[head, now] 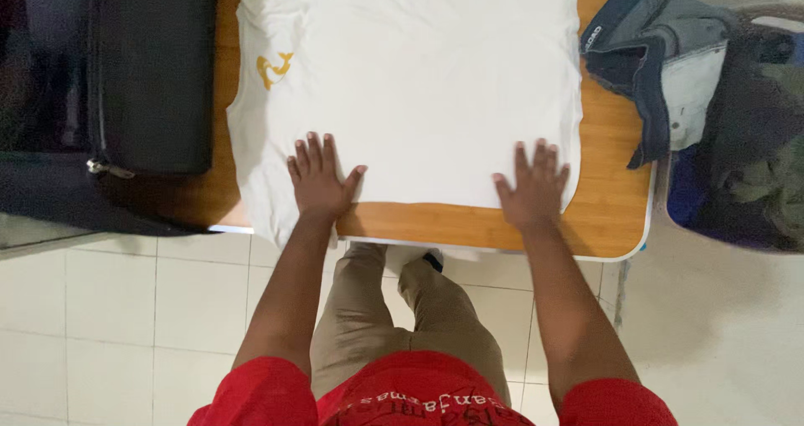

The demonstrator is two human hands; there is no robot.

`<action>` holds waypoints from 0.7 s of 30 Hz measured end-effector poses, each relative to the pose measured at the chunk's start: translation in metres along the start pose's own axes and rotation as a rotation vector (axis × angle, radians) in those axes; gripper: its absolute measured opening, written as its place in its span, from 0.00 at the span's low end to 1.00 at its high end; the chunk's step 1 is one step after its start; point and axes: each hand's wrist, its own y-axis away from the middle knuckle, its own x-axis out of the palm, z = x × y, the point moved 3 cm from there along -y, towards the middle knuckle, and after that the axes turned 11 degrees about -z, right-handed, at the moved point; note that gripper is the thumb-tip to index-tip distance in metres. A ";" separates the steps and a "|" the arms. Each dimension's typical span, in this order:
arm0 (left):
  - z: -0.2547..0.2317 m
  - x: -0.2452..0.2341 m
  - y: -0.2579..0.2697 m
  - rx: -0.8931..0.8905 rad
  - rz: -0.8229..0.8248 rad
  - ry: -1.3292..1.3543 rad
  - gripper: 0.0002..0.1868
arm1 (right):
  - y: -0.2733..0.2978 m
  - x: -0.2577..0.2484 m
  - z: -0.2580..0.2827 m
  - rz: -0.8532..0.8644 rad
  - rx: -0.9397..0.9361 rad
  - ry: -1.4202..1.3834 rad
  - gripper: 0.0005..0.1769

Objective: The person rolls a pair of trousers on a table, places them into a black bag, and then picks up a white shirt to prepare it for folding.

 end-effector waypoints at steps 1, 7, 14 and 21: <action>0.009 0.001 0.004 -0.021 -0.028 0.008 0.55 | 0.005 0.001 -0.009 0.021 0.033 0.009 0.45; 0.038 0.002 0.021 0.009 -0.073 0.020 0.56 | 0.028 0.013 -0.019 -0.027 0.069 -0.024 0.47; 0.047 0.003 0.032 0.027 -0.042 0.053 0.61 | 0.047 0.023 -0.027 0.066 0.140 0.065 0.48; 0.086 -0.008 0.068 0.037 -0.156 0.053 0.72 | 0.059 0.021 -0.002 -0.064 0.161 0.021 0.51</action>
